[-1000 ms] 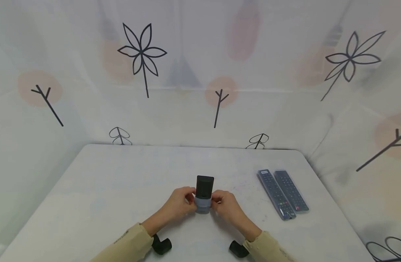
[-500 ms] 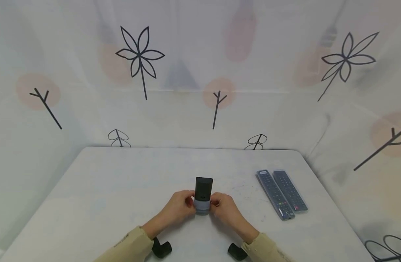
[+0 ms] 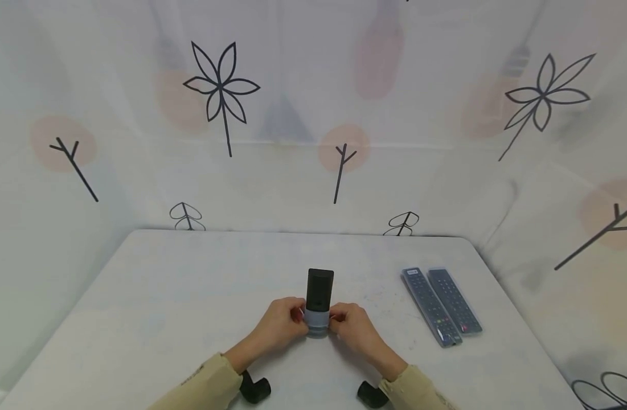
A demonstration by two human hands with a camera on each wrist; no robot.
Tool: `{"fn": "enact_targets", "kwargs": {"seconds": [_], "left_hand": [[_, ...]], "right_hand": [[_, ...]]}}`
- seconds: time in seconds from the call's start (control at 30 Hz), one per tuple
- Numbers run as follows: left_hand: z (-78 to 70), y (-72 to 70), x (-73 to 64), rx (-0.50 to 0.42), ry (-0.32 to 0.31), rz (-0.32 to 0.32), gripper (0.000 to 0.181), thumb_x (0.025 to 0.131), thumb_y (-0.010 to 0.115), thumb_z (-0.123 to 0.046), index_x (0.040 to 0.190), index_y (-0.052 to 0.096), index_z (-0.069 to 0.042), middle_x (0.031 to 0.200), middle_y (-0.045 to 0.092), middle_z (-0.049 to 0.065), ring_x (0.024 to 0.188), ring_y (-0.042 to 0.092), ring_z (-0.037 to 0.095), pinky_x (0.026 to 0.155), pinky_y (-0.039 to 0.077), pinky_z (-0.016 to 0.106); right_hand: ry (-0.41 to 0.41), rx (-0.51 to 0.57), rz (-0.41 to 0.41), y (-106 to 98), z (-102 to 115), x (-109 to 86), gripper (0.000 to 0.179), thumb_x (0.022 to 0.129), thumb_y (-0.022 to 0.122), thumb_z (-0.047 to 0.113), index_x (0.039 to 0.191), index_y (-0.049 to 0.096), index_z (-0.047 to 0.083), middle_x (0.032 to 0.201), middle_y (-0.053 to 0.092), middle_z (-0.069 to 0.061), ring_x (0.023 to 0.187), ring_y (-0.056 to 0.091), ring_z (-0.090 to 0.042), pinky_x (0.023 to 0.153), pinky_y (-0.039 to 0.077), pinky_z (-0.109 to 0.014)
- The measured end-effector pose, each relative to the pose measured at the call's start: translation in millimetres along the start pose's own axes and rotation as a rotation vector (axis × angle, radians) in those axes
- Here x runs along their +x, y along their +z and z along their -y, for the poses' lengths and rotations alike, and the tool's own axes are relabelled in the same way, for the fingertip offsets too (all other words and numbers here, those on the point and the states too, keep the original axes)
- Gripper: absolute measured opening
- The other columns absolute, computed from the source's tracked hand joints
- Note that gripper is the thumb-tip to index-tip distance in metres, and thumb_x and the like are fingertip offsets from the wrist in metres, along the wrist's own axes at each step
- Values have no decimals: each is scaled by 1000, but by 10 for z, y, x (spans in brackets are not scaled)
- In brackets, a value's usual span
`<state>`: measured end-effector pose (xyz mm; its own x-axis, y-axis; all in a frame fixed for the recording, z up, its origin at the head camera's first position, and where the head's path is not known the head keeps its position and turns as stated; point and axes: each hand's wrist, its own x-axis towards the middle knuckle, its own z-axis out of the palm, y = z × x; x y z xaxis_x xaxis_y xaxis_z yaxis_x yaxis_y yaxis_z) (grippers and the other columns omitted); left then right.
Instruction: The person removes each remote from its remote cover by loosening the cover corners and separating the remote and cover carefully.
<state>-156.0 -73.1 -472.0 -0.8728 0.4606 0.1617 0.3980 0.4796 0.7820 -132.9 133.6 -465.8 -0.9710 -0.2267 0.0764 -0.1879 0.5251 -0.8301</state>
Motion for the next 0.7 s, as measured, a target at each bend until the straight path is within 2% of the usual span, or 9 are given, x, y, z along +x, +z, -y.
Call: {"fn": "enact_targets", "kwargs": {"seconds": [0.2,0.47,0.57,0.7], "left_hand": [[-4,16,1,0,-14,-8,22,69,69,4,82,62,-13,69,53,-8,65,49,8,56,43,24],[-25,16,-3,40,19,-12,24,72,71,2,90,66,-12,71,53,-8,65,49,8,58,44,24],[-26,23,0,50,16,-12,24,72,72,2,91,67,-11,71,52,-8,65,49,7,58,44,24],[-25,29,4,58,6,-18,22,72,72,2,89,66,-12,70,52,-8,64,49,8,57,43,24]], "right_hand": [[14,20,-27,-12,14,-21,21,82,65,-10,96,77,1,88,70,-5,72,56,-14,61,47,-26],[10,3,-111,-65,55,-19,26,82,70,-8,100,78,9,96,70,-1,87,66,-19,73,54,-30],[18,-12,-158,-117,92,-15,25,85,71,-4,102,78,12,99,70,2,91,64,-19,77,55,-34],[35,60,-199,-195,167,-23,20,92,70,5,108,77,15,103,70,4,93,63,-17,80,53,-34]]}}
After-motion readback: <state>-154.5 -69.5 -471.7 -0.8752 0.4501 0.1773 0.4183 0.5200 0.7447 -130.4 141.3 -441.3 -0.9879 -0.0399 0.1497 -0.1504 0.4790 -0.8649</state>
